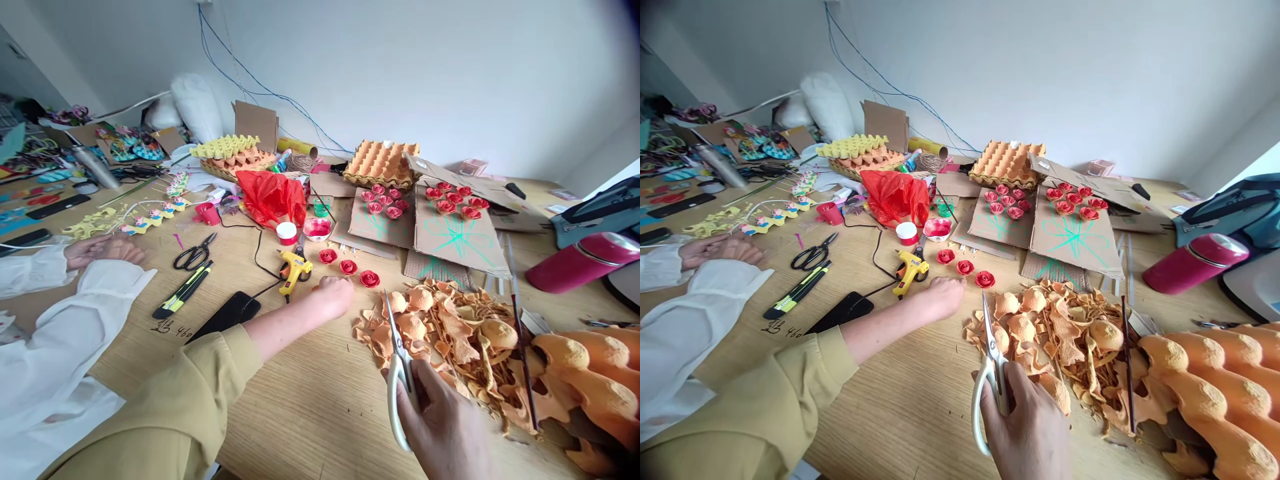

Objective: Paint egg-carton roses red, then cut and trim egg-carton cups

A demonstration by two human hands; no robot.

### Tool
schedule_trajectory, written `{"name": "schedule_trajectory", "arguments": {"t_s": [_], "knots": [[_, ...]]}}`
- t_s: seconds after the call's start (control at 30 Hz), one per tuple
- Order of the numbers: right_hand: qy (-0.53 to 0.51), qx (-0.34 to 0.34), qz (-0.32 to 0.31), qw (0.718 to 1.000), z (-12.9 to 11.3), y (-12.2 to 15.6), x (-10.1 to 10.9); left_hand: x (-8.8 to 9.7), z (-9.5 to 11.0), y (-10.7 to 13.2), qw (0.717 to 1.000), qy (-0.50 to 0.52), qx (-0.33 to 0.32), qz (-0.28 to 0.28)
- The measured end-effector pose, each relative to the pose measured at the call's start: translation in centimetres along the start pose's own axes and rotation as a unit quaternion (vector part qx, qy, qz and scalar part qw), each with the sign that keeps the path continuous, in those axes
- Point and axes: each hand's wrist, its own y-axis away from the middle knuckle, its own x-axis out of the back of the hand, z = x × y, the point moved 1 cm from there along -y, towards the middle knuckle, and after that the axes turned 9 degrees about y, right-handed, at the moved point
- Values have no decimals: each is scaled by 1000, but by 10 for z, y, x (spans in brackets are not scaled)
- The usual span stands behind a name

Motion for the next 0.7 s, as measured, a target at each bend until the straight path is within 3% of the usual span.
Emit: {"name": "schedule_trajectory", "arguments": {"t_s": [0.17,0.3,0.37,0.47,0.6,0.7], "knots": [[-10,3,2,1000,3,-1,-1,-12,13,2,999,6,-31,14],[-26,-15,15,999,8,-2,4,-17,17,29,994,27,-107,-9],[-39,-29,25,998,10,-3,9,-20,17,46,991,52,-121,29],[-55,-51,42,996,16,-4,15,-28,21,62,985,87,-140,42],[-52,-79,66,993,27,-6,18,-34,33,66,974,131,-179,50],[-43,-91,82,992,32,-9,19,-29,39,66,971,160,-161,68]]}}
